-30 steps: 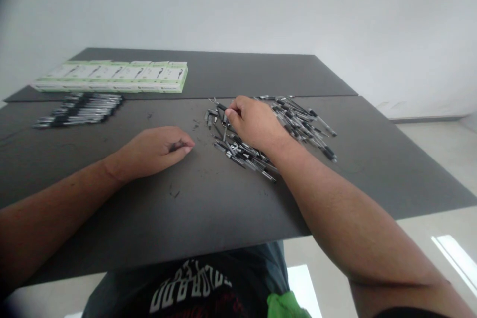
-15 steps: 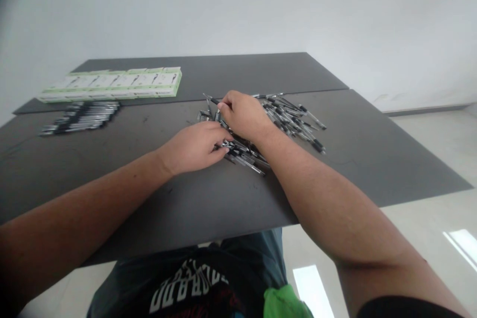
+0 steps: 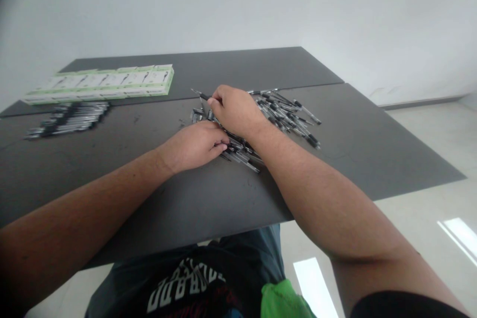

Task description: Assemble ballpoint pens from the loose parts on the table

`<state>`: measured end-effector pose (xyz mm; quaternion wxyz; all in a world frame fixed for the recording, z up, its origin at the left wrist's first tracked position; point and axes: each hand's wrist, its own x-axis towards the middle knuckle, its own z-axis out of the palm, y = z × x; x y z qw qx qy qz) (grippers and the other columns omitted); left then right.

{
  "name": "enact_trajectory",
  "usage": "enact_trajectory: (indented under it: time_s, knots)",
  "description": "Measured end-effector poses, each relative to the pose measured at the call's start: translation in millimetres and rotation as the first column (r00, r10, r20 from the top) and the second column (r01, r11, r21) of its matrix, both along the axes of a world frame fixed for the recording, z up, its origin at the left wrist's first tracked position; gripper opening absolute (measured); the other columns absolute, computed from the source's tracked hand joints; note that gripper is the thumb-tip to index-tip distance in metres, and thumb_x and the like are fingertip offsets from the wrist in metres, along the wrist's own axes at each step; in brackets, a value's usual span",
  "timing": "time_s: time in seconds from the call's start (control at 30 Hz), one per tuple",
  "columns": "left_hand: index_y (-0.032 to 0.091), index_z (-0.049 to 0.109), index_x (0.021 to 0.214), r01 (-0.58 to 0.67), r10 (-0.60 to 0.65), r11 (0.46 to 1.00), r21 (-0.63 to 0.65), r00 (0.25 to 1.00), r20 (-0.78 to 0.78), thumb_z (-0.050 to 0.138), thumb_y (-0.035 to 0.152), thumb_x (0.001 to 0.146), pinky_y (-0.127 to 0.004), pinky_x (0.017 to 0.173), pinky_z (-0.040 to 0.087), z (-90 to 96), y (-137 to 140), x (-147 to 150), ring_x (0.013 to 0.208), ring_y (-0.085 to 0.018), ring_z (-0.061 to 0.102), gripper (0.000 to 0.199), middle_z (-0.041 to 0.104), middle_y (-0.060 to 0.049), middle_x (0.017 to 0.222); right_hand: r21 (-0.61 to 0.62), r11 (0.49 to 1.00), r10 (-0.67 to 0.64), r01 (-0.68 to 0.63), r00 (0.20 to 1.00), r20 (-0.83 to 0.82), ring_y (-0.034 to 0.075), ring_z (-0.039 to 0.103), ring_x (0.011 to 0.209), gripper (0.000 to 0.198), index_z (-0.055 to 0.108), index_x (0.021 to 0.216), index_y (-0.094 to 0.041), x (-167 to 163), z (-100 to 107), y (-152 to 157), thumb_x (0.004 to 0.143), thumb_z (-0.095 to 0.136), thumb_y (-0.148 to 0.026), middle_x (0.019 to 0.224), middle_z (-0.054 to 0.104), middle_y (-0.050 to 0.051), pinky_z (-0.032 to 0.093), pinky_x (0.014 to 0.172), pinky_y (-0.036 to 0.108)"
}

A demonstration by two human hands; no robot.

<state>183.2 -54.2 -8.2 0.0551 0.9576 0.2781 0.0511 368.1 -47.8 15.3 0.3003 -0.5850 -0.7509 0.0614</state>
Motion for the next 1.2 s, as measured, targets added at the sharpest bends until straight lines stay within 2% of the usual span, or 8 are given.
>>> enact_trajectory:
  time_s: [0.13,0.23,0.33,0.47,0.57,0.67,0.83,1.2]
  knots:
    - [0.018,0.087,0.110,-0.018,0.018,1.000,0.003,0.998,0.062,0.064,0.028,0.113,-0.048,0.111,0.062,0.9,4,-9,0.116,-0.034,0.078,0.025,0.084,-0.014,0.112,0.003,1.000,-0.004,0.004,1.000,0.011,0.029,0.074,0.098,0.025,0.085,0.112,-0.022,1,-1,1,0.114,0.063,-0.035,0.107,0.087,0.011,0.052,0.090,0.040]
    - [0.017,0.083,0.111,-0.064,0.063,0.998,0.000,0.988,0.139,0.060,0.030,0.111,-0.048,0.109,0.060,7.8,9,-27,0.114,-0.034,0.078,0.026,0.084,-0.014,0.110,-0.003,1.000,-0.004,0.004,1.000,0.006,0.029,0.075,0.099,0.025,0.085,0.114,-0.021,0,-1,-1,0.114,0.064,-0.033,0.108,0.088,0.011,0.051,0.091,0.039]
    - [0.022,0.082,0.113,-0.194,0.206,0.978,-0.074,0.956,0.211,0.059,0.038,0.109,-0.043,0.096,0.060,19.2,10,-53,0.099,-0.030,0.079,0.028,0.085,-0.009,0.103,-0.023,1.000,0.002,-0.002,1.000,0.002,0.029,0.075,0.101,0.023,0.085,0.114,-0.022,-3,1,-4,0.114,0.064,-0.032,0.109,0.088,0.011,0.051,0.091,0.038]
    - [0.028,0.081,0.108,-0.343,0.379,0.922,-0.180,0.895,0.236,0.065,0.050,0.105,-0.040,0.083,0.056,29.3,4,-94,0.083,-0.027,0.075,0.028,0.084,-0.004,0.091,-0.079,0.997,0.027,-0.025,0.999,0.018,0.028,0.074,0.097,0.022,0.084,0.113,-0.022,-8,5,-12,0.114,0.066,-0.035,0.104,0.087,0.009,0.049,0.089,0.037]
    - [0.029,0.081,0.107,-0.397,0.441,0.894,-0.209,0.862,0.250,0.068,0.057,0.104,-0.038,0.078,0.055,24.9,-4,-123,0.084,-0.027,0.077,0.031,0.085,-0.003,0.092,-0.101,0.993,0.066,-0.062,0.997,0.043,0.028,0.071,0.093,0.023,0.083,0.113,-0.022,-13,5,-18,0.114,0.066,-0.037,0.101,0.085,0.009,0.048,0.087,0.037]
    - [0.029,0.082,0.110,-0.427,0.475,0.878,-0.216,0.831,0.288,0.066,0.058,0.105,-0.036,0.078,0.057,10.9,-4,-140,0.085,-0.025,0.077,0.033,0.087,-0.003,0.095,-0.122,0.988,0.107,-0.097,0.991,0.076,0.027,0.069,0.089,0.023,0.083,0.114,-0.023,-17,4,-25,0.112,0.065,-0.036,0.100,0.084,0.008,0.047,0.085,0.038]
    - [0.027,0.084,0.111,-0.438,0.493,0.869,-0.232,0.808,0.323,0.066,0.053,0.101,-0.037,0.083,0.059,-8.1,8,-139,0.084,-0.025,0.075,0.033,0.086,-0.004,0.094,-0.147,0.977,0.172,-0.157,0.980,0.101,0.025,0.065,0.081,0.024,0.083,0.110,-0.024,-22,1,-36,0.111,0.064,-0.039,0.093,0.081,0.006,0.045,0.080,0.037]
    - [0.025,0.085,0.117,-0.323,0.451,0.880,-0.348,0.800,0.396,0.069,0.044,0.104,-0.037,0.090,0.063,-9.0,-5,-127,0.085,-0.023,0.079,0.028,0.085,-0.002,0.091,-0.141,0.955,0.281,-0.260,0.946,0.162,0.027,0.071,0.085,0.021,0.083,0.109,-0.027,-25,1,-50,0.108,0.066,-0.039,0.094,0.083,0.005,0.047,0.078,0.037]
